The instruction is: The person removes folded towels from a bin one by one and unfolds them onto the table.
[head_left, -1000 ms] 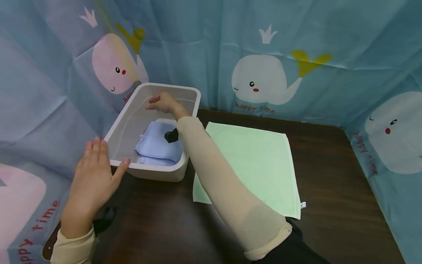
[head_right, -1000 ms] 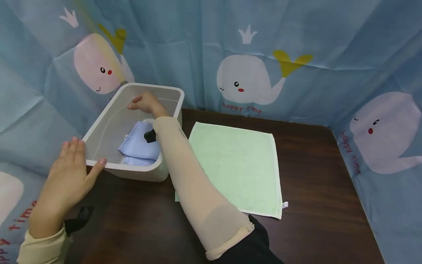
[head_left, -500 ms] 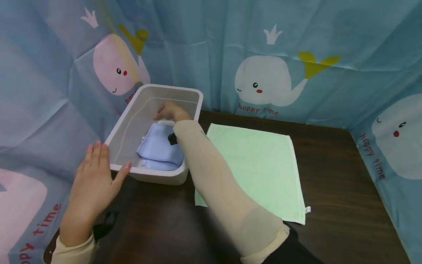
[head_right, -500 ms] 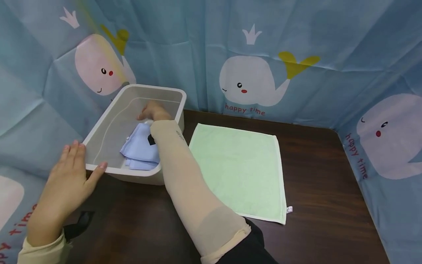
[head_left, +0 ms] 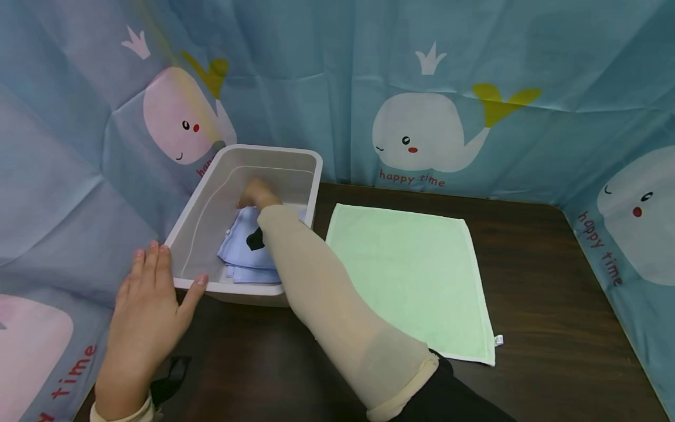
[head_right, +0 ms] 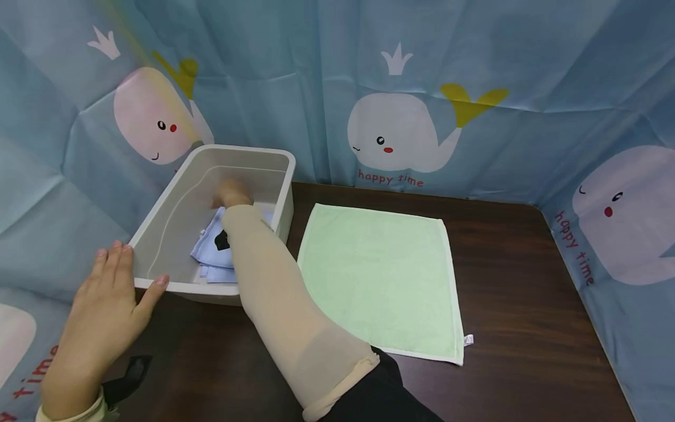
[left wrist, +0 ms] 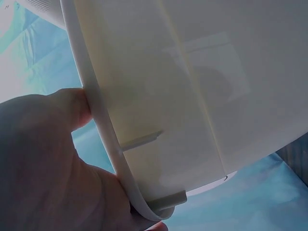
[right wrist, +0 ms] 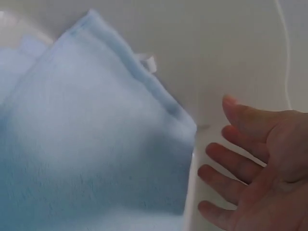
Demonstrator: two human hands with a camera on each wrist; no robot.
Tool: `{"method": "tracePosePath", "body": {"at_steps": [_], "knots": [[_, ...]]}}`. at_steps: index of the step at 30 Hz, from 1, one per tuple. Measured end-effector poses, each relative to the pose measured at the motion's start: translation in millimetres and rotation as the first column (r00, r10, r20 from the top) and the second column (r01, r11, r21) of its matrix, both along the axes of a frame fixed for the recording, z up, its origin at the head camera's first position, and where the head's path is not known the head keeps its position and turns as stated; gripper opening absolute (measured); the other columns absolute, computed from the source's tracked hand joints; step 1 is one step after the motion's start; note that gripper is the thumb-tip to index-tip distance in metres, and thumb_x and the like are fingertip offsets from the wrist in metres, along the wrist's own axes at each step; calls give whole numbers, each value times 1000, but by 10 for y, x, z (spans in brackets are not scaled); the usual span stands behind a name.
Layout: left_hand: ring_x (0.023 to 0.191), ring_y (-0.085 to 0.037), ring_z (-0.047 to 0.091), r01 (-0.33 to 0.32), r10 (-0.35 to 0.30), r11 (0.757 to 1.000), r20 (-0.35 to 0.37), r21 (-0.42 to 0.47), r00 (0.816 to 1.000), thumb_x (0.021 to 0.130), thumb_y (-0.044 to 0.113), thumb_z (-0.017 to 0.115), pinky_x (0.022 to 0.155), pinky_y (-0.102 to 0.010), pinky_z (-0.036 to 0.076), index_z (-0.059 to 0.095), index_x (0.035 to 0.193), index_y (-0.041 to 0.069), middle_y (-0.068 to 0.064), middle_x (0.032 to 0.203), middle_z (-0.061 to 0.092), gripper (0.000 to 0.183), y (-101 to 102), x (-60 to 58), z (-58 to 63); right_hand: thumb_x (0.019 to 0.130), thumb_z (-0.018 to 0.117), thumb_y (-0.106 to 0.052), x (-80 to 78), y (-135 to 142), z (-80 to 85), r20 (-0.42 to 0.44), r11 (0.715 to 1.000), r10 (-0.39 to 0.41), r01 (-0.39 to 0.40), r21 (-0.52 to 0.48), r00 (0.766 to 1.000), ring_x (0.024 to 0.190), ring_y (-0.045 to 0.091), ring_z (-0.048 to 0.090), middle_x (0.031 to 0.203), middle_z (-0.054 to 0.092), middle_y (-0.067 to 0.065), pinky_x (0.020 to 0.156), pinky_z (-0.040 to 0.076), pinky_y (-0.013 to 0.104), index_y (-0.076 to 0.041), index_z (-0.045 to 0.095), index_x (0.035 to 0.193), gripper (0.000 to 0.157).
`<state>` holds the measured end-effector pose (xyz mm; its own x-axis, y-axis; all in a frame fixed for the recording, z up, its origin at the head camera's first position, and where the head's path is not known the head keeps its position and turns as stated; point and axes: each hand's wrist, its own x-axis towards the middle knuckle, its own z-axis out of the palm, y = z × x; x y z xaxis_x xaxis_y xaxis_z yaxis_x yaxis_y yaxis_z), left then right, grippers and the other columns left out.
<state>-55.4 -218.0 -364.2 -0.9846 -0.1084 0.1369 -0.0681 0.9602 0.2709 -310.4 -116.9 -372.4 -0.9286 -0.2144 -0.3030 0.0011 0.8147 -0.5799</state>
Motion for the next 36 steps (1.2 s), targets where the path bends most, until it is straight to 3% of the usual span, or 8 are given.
{"method": "tracePosePath", "body": {"at_steps": [4, 8, 11, 14, 21, 28, 33, 36], "knots": [[147, -42, -7, -6, 6, 1000, 5, -2, 1000, 95, 56, 38, 113, -66, 5, 3, 150, -2, -23, 158, -3, 87, 17, -3, 5, 78, 76, -32, -103, 3, -33, 121, 995, 73, -80, 52, 990, 97, 10, 57, 109, 64, -6, 84, 49, 22, -14, 69, 107, 35], [147, -41, -8, -12, 12, 1000, 17, 1, 1000, 95, 56, 37, 114, -66, 4, 2, 150, -2, -23, 158, -4, 87, 22, 2, -1, 80, 71, -43, -201, 2, -38, 262, 968, 166, -208, 142, 951, 116, 5, 54, 129, 57, -12, 97, 46, 20, -21, 64, 120, 45], [147, -41, -8, -15, 15, 1000, 20, 1, 1000, 95, 56, 37, 114, -65, 4, 1, 150, -1, -23, 158, -4, 87, 24, 3, -5, 80, 71, -43, -227, 6, -42, 330, 966, 156, -214, 145, 931, 125, 4, 48, 138, 51, -15, 103, 43, 21, -25, 62, 124, 48], [147, -42, -7, -14, 14, 1000, 11, 1, 1000, 96, 55, 38, 114, -65, 5, 2, 150, -2, -23, 158, -3, 87, 25, -3, -5, 79, 72, -42, -214, 23, -33, 348, 973, 121, -181, 144, 930, 125, 4, 47, 140, 49, -15, 104, 42, 22, -25, 64, 121, 46], [146, -42, -9, -26, 26, 1000, 34, -4, 999, 95, 57, 37, 114, -66, 2, -1, 150, -1, -22, 158, -6, 89, 37, -13, -1, 80, 72, -41, -165, 43, 4, 345, 978, 101, -157, 137, 933, 111, 6, 53, 125, 59, -11, 98, 45, 20, -22, 67, 116, 41], [146, -43, -9, -35, 35, 999, 39, -2, 999, 94, 58, 38, 114, -66, 2, -1, 151, -1, -23, 158, -6, 90, 38, -4, 5, 77, 73, -45, -189, 16, -14, 399, 955, 163, -246, 166, 902, 78, 9, 52, 84, 55, -5, 68, 44, 22, -20, 70, 107, 39], [146, -42, -8, -29, 29, 1000, 27, -4, 999, 95, 58, 37, 113, -67, 3, 0, 151, -1, -22, 158, -6, 89, 36, -6, -2, 74, 76, -44, -211, 0, -1, 488, 940, 189, -300, 160, 852, 81, 8, 55, 90, 59, -6, 69, 47, 21, -18, 68, 111, 46], [146, -42, -8, -25, 25, 1000, 20, -3, 999, 95, 57, 37, 113, -66, 4, 0, 151, 0, -21, 158, -6, 88, 30, -5, -1, 71, 78, -43, -212, -10, 1, 496, 940, 186, -300, 161, 848, 86, 7, 56, 98, 61, -9, 72, 49, 20, -18, 67, 105, 44]]}}
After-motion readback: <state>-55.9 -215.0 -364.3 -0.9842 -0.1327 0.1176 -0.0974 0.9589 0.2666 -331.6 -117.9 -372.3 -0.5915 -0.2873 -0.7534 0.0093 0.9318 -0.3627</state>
